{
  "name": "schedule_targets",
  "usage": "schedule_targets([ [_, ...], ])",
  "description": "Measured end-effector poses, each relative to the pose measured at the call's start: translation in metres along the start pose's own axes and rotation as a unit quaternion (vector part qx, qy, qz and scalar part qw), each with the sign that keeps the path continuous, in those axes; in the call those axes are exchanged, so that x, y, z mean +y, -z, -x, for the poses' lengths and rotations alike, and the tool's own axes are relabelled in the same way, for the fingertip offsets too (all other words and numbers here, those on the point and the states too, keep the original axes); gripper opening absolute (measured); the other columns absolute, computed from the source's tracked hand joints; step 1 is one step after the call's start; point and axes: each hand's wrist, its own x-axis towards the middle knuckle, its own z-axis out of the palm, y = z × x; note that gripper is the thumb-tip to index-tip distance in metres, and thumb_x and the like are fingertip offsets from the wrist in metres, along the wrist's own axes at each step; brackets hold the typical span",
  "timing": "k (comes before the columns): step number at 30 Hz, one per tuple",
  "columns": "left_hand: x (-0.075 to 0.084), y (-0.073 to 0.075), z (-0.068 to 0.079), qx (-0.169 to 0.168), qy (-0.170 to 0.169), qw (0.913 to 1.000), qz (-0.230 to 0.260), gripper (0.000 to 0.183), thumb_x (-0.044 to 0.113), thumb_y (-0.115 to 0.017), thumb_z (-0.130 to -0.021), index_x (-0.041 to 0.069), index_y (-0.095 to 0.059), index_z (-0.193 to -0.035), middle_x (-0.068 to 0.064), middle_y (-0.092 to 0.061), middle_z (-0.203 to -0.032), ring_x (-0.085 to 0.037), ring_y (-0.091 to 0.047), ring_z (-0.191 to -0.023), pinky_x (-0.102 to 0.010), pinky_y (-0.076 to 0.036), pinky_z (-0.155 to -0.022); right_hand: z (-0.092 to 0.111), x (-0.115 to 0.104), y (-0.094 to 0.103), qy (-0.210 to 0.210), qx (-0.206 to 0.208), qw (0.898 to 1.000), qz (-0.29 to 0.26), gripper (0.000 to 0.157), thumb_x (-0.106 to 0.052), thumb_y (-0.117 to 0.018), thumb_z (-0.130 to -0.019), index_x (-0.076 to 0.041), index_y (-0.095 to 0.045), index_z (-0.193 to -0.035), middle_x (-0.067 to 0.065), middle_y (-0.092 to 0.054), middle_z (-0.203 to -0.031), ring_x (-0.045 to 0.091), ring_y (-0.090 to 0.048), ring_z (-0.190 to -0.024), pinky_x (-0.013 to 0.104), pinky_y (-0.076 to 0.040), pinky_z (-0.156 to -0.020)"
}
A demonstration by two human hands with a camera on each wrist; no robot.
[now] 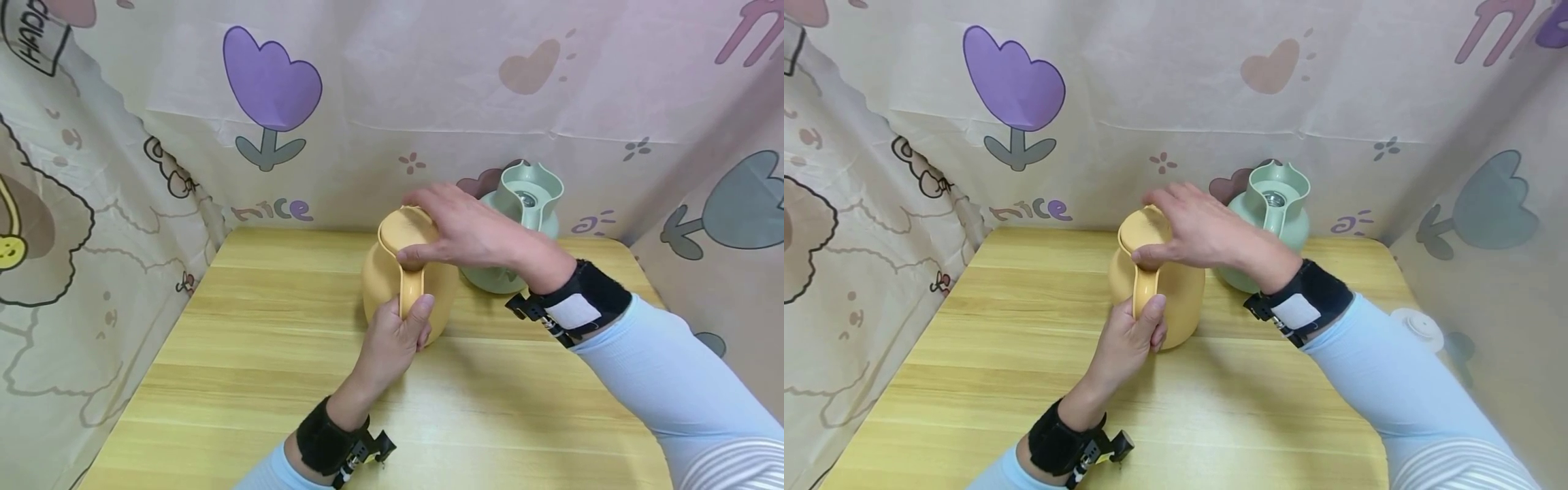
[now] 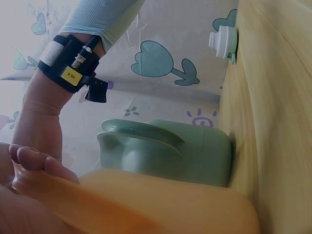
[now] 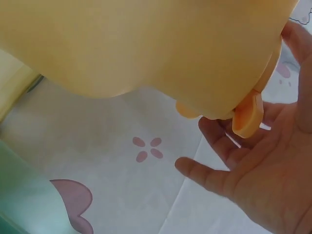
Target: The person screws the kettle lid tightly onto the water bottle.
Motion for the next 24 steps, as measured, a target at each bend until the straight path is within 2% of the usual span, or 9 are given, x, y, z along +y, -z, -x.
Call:
schedule_targets([
  [6,0.0012,-0.0012,0.0006,-0.001,-0.003,1.0000,0.004,0.043,0.033,-0.050,-0.102,0.008,-0.049,-0.068,-0.007,-0.046,-0.053,-0.017,-0.042,-0.047,-0.027,-0.036,-0.046,0.0024,-0.0031,0.0040,0.034,-0.021,0.999,-0.017,0.061,-0.044,-0.070,-0.081,-0.023,-0.048,-0.134,-0.011,-0.051,-0.126,0.015,-0.042,-0.115,0.037,-0.039,-0.093],
  [9,0.0014,-0.0017,0.0004,-0.002,-0.003,1.0000,0.003,0.042,0.033,-0.050,-0.102,0.008,-0.049,-0.068,-0.007,-0.046,-0.053,-0.017,-0.042,-0.047,-0.027,-0.036,-0.047,0.0026,-0.0046,0.0054,0.034,-0.023,0.999,-0.016,0.058,-0.041,-0.069,-0.081,-0.022,-0.049,-0.132,-0.010,-0.052,-0.125,0.015,-0.042,-0.114,0.037,-0.040,-0.091],
  [14,0.0009,-0.0013,0.0002,-0.001,0.001,1.0000,-0.004,0.042,0.035,-0.049,-0.102,0.009,-0.050,-0.069,-0.007,-0.048,-0.055,-0.017,-0.043,-0.048,-0.027,-0.037,-0.047,0.0021,-0.0065,0.0040,0.005,-0.012,1.000,0.004,0.059,-0.052,-0.067,-0.082,-0.017,-0.054,-0.128,0.000,-0.055,-0.123,0.019,-0.046,-0.112,0.040,-0.041,-0.094],
  [18,0.0010,-0.0011,0.0006,0.003,0.005,1.0000,-0.002,0.041,0.035,-0.049,-0.101,0.009,-0.051,-0.071,-0.007,-0.049,-0.056,-0.017,-0.044,-0.049,-0.027,-0.038,-0.048,0.0027,-0.0067,0.0019,-0.014,-0.003,1.000,0.017,0.064,-0.064,-0.066,-0.080,-0.020,-0.055,-0.126,0.002,-0.053,-0.121,0.020,-0.047,-0.111,0.041,-0.042,-0.092],
  [21,0.0005,-0.0016,0.0009,0.006,0.011,0.9999,-0.002,0.040,0.032,-0.050,-0.102,0.008,-0.051,-0.070,-0.007,-0.048,-0.055,-0.016,-0.044,-0.048,-0.027,-0.037,-0.048,0.0034,-0.0057,0.0017,-0.007,-0.005,1.000,0.014,0.063,-0.064,-0.066,-0.079,-0.023,-0.054,-0.126,-0.003,-0.052,-0.120,0.017,-0.045,-0.110,0.040,-0.042,-0.091],
  [24,-0.0006,-0.0022,0.0010,0.007,0.020,0.9998,-0.004,0.039,0.028,-0.049,-0.102,0.007,-0.050,-0.069,-0.006,-0.047,-0.054,-0.015,-0.043,-0.048,-0.026,-0.036,-0.048,0.0037,-0.0049,0.0030,0.012,-0.011,1.000,0.000,0.061,-0.055,-0.068,-0.080,-0.022,-0.052,-0.129,-0.007,-0.051,-0.121,0.015,-0.044,-0.111,0.038,-0.041,-0.091],
])
